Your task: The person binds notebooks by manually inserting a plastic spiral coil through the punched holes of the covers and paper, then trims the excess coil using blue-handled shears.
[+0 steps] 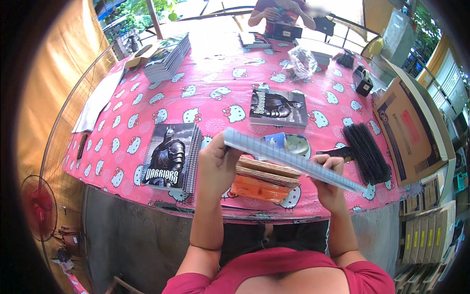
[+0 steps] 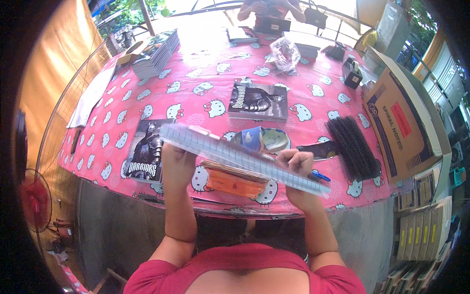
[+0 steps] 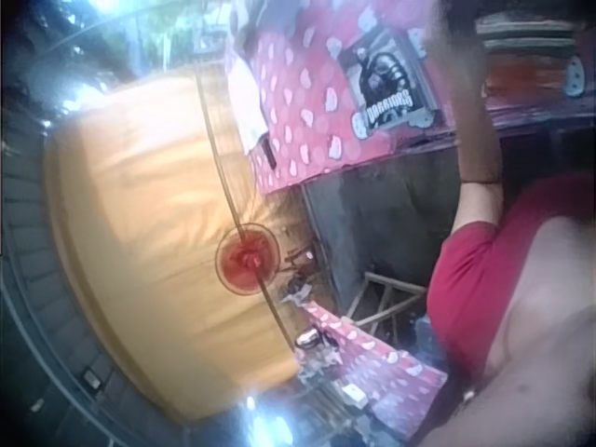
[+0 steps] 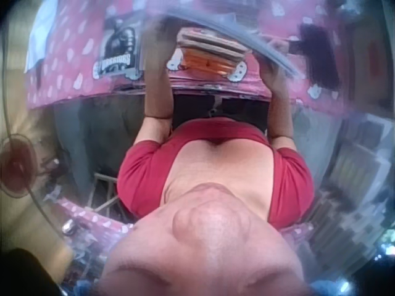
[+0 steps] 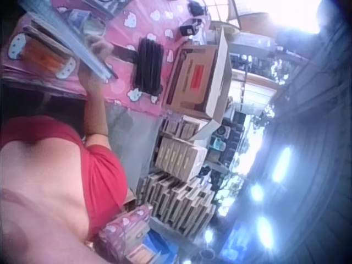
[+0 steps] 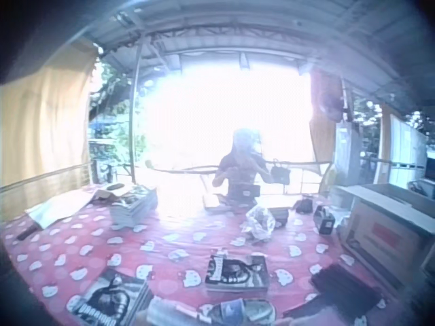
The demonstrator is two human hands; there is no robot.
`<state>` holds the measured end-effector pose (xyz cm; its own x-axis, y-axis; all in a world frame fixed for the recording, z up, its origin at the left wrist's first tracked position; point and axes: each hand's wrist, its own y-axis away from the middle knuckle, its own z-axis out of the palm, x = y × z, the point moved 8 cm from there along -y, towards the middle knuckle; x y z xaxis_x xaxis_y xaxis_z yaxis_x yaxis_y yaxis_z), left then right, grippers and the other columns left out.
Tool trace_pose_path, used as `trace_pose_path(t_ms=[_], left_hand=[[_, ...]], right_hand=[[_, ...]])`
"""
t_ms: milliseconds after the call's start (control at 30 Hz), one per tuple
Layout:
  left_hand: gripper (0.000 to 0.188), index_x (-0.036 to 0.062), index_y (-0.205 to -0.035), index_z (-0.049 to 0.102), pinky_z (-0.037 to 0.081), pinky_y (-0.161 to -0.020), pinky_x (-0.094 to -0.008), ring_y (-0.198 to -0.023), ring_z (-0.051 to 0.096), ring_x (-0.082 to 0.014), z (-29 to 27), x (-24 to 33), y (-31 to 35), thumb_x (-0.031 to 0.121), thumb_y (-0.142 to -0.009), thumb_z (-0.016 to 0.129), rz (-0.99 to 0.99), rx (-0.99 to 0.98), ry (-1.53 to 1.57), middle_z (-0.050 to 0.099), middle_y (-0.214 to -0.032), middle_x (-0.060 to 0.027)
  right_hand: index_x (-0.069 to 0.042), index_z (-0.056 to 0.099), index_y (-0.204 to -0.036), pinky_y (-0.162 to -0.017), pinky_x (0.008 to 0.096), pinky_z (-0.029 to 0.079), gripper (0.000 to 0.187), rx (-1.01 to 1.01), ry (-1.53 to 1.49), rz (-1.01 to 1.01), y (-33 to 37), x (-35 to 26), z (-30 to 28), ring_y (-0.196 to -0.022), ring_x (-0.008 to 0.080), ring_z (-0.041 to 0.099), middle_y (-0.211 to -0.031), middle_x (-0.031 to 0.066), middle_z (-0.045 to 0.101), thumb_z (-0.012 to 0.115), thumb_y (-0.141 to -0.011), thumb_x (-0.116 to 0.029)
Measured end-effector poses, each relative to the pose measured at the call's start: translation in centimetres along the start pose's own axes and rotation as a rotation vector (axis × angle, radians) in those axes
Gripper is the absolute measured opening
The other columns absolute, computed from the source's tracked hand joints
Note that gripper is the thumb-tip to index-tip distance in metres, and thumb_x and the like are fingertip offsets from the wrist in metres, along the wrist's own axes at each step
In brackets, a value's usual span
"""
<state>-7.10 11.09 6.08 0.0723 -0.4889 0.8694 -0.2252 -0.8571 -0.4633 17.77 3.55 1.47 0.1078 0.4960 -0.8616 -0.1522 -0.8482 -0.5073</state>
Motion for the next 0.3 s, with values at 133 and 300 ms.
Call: trace_pose_path(t_ms=[133, 300], left_hand=[[0.022, -0.0026, -0.107, 0.062, 0.047, -0.075, -0.0245, -0.083, 0.059, -0.0079, 0.7, -1.7, 0.5, 0.004, -0.086, 0.066, -0.122, -0.019, 0.096, 0.066, -0.091, -0.0052], [0.041, 0.003, -0.123, 0.055, 0.043, -0.094, -0.031, -0.11, 0.056, -0.0189, 1.5, -3.7, 2.3, 0.012, -0.086, 0.07, -0.158, 0.016, 0.211, 0.061, -0.118, -0.0084]], right_hand=[[0.001, 0.043, -0.123, -0.08, 0.0386, 0.047, 0.037, -0.222, 0.579, 0.036, 2.7, 2.6, -0.6, -0.095, 0.0229, 0.059, -0.103, 0.0153, 0.057, 0.056, -0.089, -0.004], [-0.003, 0.045, -0.126, -0.088, 0.0453, 0.045, 0.043, -0.247, 0.636, 0.215, 6.0, 9.2, 0.4, -0.101, 0.0332, 0.061, -0.121, 0.018, 0.059, 0.062, -0.088, -0.012]])
